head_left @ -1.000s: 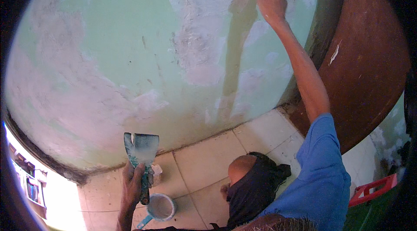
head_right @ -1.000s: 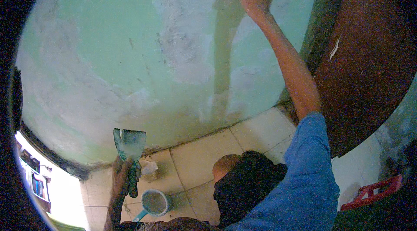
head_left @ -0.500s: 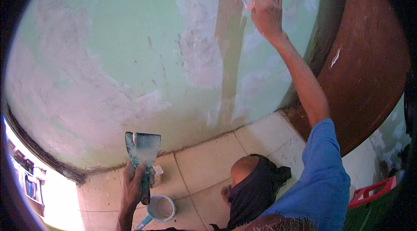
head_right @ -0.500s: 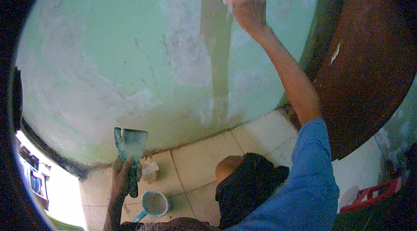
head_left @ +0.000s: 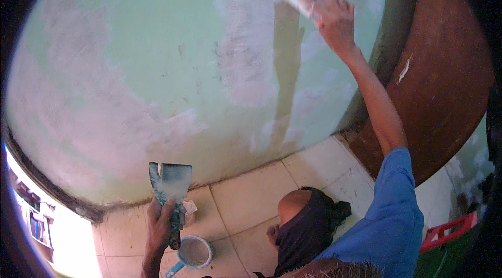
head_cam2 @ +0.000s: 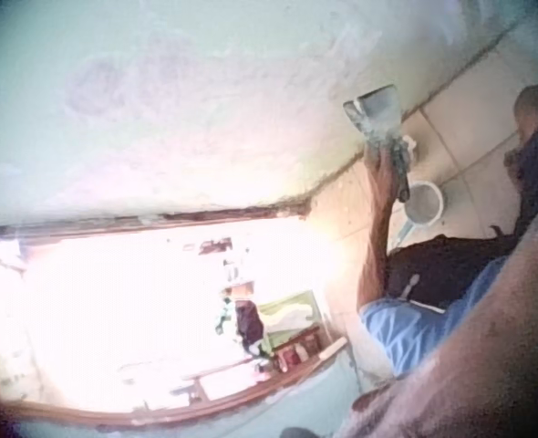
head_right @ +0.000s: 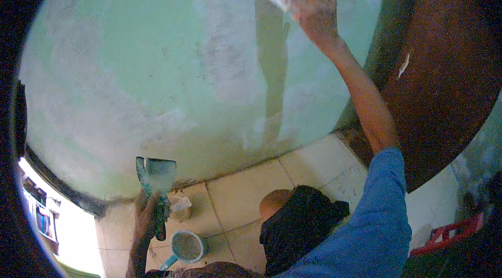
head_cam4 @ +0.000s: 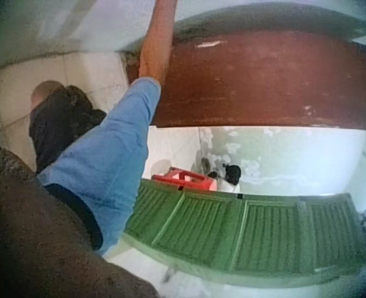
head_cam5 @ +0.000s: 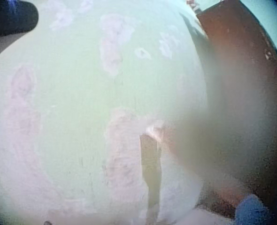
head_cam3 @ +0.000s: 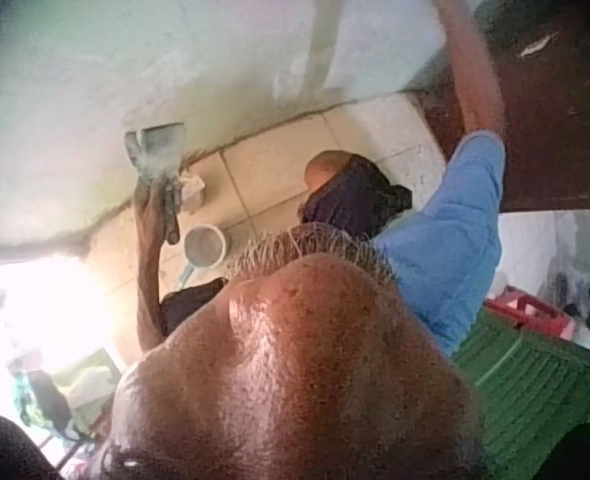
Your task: The person applies wall putty to a damaged or uneven section of an interior wall. They use a broad putty knife and a smaller hand-held spatula to spread and smooth the compound across the surface, pausing to reload the tools from a container.
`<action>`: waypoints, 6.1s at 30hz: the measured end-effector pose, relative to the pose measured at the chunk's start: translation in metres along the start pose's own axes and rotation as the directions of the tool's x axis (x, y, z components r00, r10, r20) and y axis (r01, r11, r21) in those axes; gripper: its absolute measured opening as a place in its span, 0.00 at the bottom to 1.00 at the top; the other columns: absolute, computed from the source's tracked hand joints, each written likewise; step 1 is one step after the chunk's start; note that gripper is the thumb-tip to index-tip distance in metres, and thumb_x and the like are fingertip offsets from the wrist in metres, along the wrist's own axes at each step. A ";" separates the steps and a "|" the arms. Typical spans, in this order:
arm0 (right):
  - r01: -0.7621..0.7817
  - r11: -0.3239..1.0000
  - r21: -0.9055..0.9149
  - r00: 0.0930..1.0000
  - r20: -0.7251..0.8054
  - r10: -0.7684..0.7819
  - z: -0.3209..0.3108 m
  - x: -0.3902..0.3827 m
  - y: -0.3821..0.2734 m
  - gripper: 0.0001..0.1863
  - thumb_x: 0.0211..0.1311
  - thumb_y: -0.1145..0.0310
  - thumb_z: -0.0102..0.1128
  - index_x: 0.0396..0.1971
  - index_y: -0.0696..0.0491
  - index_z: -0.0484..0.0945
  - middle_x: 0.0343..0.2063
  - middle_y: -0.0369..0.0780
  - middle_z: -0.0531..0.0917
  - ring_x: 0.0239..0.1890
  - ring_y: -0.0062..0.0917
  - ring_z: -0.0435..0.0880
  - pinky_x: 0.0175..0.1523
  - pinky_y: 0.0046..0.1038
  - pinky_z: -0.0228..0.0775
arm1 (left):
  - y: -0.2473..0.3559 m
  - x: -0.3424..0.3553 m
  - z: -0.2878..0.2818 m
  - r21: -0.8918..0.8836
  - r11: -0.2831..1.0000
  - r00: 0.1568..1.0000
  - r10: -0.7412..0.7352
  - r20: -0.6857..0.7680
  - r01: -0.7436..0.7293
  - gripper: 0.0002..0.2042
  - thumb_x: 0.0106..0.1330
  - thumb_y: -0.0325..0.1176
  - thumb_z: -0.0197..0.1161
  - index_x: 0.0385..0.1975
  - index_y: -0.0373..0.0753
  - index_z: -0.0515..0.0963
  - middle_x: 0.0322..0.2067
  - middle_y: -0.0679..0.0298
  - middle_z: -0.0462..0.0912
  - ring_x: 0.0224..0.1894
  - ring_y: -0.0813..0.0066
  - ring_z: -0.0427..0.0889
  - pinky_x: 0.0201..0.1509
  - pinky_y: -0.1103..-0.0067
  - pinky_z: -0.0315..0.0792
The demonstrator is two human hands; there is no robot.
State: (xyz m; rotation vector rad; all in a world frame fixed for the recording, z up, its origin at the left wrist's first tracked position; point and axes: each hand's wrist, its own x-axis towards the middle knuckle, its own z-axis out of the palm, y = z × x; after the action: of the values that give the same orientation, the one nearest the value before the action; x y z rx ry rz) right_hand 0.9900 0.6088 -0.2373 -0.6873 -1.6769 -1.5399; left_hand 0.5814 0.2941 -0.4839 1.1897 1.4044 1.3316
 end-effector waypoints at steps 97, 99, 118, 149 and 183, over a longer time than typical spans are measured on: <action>-0.442 0.768 0.464 0.890 0.119 0.441 0.012 -0.061 -0.265 0.40 0.42 0.65 0.70 0.62 0.45 0.71 0.47 0.35 0.73 0.48 0.32 0.71 0.48 0.33 0.65 | 0.022 -0.018 0.011 0.029 0.997 0.989 -0.061 -0.132 0.065 0.10 0.72 0.36 0.53 0.37 0.35 0.72 0.22 0.62 0.77 0.17 0.79 0.73 0.18 0.83 0.67; -0.402 0.805 0.436 0.914 0.143 0.379 0.012 -0.075 -0.268 0.43 0.38 0.66 0.72 0.63 0.45 0.70 0.47 0.35 0.73 0.47 0.32 0.71 0.49 0.33 0.65 | 0.020 -0.018 0.009 0.028 0.996 0.989 -0.077 -0.122 0.081 0.10 0.73 0.36 0.52 0.40 0.34 0.71 0.24 0.61 0.77 0.18 0.79 0.74 0.19 0.83 0.68; -0.266 0.233 0.935 0.962 0.243 0.125 -0.036 -0.082 -0.261 0.28 0.69 0.47 0.44 0.54 0.53 0.79 0.44 0.42 0.76 0.46 0.35 0.73 0.53 0.32 0.66 | 0.024 -0.019 0.001 0.083 0.992 0.987 -0.089 -0.132 0.100 0.12 0.73 0.40 0.51 0.42 0.35 0.70 0.25 0.63 0.78 0.20 0.80 0.75 0.23 0.83 0.71; -0.316 -0.370 0.874 0.949 0.290 -0.127 -0.097 -0.056 -0.298 0.42 0.63 0.29 0.31 0.46 0.47 0.86 0.47 0.39 0.79 0.49 0.34 0.74 0.59 0.37 0.63 | 0.028 -0.024 -0.001 -0.009 0.980 0.980 -0.199 0.033 0.199 0.13 0.71 0.38 0.51 0.45 0.34 0.71 0.27 0.62 0.79 0.19 0.82 0.74 0.20 0.84 0.69; -0.133 0.438 0.889 0.845 0.332 -0.419 -0.074 -0.121 -0.247 0.22 0.54 0.61 0.57 0.52 0.37 0.81 0.47 0.31 0.79 0.47 0.29 0.74 0.54 0.40 0.65 | 0.029 -0.016 -0.018 0.134 0.990 0.996 -0.045 -0.074 0.054 0.10 0.73 0.37 0.51 0.43 0.36 0.70 0.26 0.64 0.78 0.21 0.82 0.75 0.21 0.84 0.69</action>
State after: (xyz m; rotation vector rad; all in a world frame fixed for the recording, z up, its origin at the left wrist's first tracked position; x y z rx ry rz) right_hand 0.8753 0.5147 -0.4803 -0.3383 -2.6723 -0.2907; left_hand 0.5696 0.2742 -0.4545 1.1979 1.5863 1.2712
